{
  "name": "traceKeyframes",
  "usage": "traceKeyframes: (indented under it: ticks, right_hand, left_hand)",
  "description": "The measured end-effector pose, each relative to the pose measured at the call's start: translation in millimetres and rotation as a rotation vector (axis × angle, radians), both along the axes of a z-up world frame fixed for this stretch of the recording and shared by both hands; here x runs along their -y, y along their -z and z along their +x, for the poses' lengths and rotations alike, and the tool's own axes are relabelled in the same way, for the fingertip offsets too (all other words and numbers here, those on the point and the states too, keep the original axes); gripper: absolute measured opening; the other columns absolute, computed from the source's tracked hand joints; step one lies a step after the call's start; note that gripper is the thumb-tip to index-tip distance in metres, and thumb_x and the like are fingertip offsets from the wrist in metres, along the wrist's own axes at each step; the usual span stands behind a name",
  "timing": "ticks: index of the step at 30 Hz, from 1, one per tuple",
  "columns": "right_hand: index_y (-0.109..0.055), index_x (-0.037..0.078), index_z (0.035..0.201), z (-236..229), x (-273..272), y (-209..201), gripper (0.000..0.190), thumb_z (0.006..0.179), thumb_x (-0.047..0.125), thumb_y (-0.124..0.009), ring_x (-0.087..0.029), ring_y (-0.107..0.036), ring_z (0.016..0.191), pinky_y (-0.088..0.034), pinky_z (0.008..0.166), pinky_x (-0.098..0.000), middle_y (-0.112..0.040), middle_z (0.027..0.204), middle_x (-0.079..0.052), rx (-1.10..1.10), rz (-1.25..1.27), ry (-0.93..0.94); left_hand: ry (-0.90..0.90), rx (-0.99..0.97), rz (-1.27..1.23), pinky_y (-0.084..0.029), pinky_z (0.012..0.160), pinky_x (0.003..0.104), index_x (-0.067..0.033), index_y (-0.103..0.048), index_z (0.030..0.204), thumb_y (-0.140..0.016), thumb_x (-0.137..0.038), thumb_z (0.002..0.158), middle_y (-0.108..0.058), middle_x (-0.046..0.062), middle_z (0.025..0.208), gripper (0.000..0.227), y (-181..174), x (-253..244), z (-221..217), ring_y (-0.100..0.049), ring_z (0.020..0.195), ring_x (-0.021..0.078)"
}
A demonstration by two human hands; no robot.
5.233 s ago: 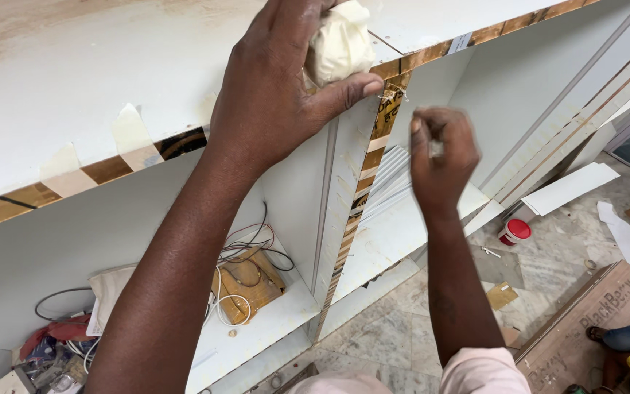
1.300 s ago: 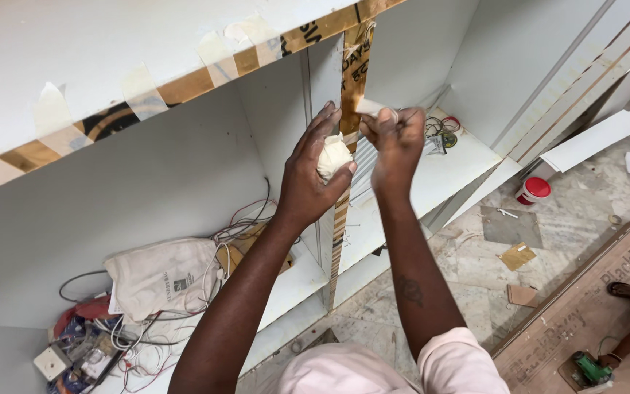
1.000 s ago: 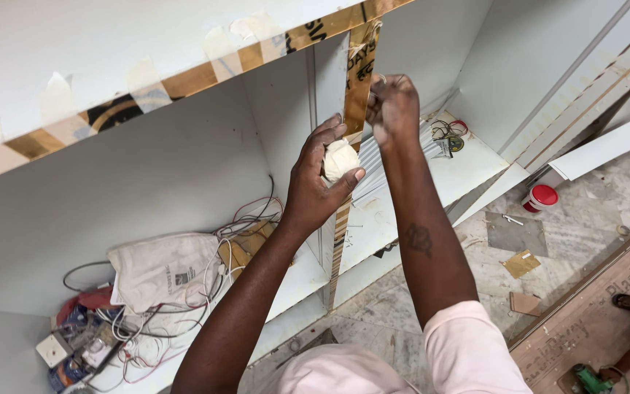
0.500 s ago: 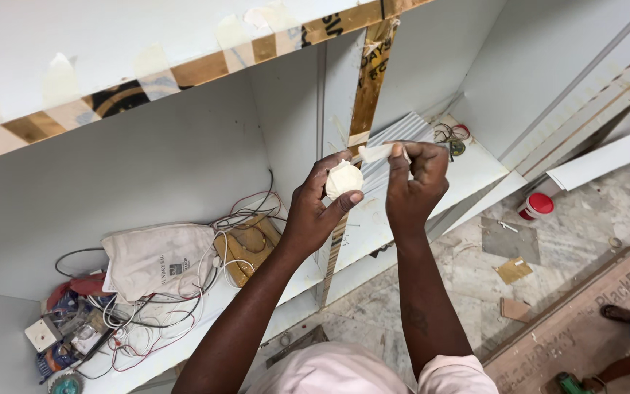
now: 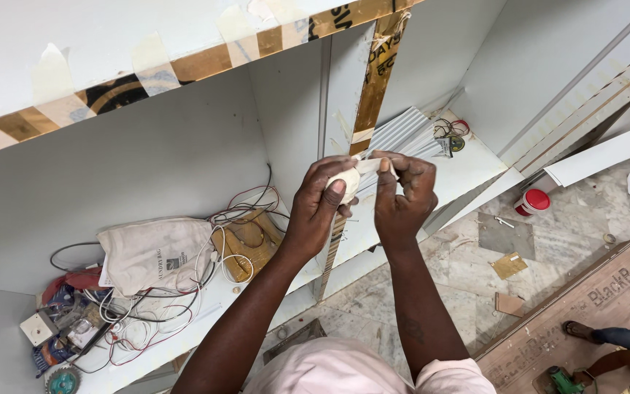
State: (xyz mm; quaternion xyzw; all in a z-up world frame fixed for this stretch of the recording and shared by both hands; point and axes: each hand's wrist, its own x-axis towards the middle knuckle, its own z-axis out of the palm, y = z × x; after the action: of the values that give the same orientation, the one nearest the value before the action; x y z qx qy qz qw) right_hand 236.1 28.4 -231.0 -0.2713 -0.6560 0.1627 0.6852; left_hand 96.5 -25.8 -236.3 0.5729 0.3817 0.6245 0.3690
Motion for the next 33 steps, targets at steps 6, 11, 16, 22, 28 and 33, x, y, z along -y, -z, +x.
traceKeyframes:
  ticks: [6,11,16,22,28,33]
  right_hand:
    - [-0.052,0.0,0.11,2,-12,-1,0.018,0.1,-0.008,-0.065,-0.023,-0.078,0.102,-0.064,0.087,-0.0302,-0.076,0.111,-0.018,0.165,0.182,0.153]
    - [-0.056,-0.001,0.109,4,2,-7,0.025,0.09,-0.01,-0.068,-0.029,-0.077,0.107,-0.063,0.092,-0.0359,-0.074,0.112,-0.017,0.324,0.171,-0.033]
    - [-0.063,0.003,0.119,14,7,-20,0.039,0.082,-0.001,-0.074,-0.033,-0.069,0.125,-0.051,0.113,-0.0494,-0.072,0.125,-0.015,0.49,0.174,-0.213]
    - [-0.061,0.001,0.132,16,17,-15,0.05,0.088,0.015,-0.081,-0.036,-0.06,0.134,-0.051,0.112,-0.0458,-0.06,0.142,-0.017,0.385,0.062,-0.419]
    - [-0.066,0.006,0.131,18,23,-8,0.032,0.102,0.019,-0.068,-0.031,-0.068,0.128,-0.061,0.103,-0.0379,-0.064,0.139,-0.016,0.388,0.151,-0.256]
    - [-0.064,0.0,0.132,18,17,6,0.036,0.105,0.024,-0.065,-0.02,-0.076,0.095,-0.062,0.078,-0.0318,-0.074,0.125,-0.016,0.461,0.285,0.001]
  left_hand:
    - [0.005,-0.07,-0.022,-0.06,0.072,0.024,-0.0181,-0.054,0.15,-0.044,-0.044,0.113,-0.057,0.012,0.145,0.046,6,0,-3,-0.068,0.103,0.0132]
    - [0.023,0.024,-0.077,-0.062,0.072,0.026,-0.0181,-0.024,0.162,-0.046,-0.046,0.105,-0.043,0.011,0.157,0.067,-1,0,-1,-0.065,0.106,0.0147]
    - [-0.003,-0.041,0.04,-0.045,0.117,0.04,-0.0114,-0.026,0.165,-0.044,-0.046,0.111,-0.031,0.015,0.17,0.067,0,1,-7,-0.044,0.149,0.0272]
    - [0.046,-0.018,0.032,-0.028,0.129,0.042,-0.0083,-0.03,0.164,-0.041,-0.053,0.111,-0.033,0.016,0.171,0.071,-2,6,-1,-0.032,0.159,0.0292]
    - [-0.071,-0.311,-0.056,-0.05,0.108,0.039,-0.0074,-0.05,0.149,-0.04,-0.058,0.108,-0.06,0.014,0.144,0.066,-1,8,-6,-0.059,0.135,0.0264]
    - [0.069,-0.074,-0.081,-0.054,0.1,0.035,-0.0069,-0.05,0.144,-0.048,-0.053,0.109,-0.067,0.013,0.125,0.058,9,3,2,-0.066,0.116,0.0206]
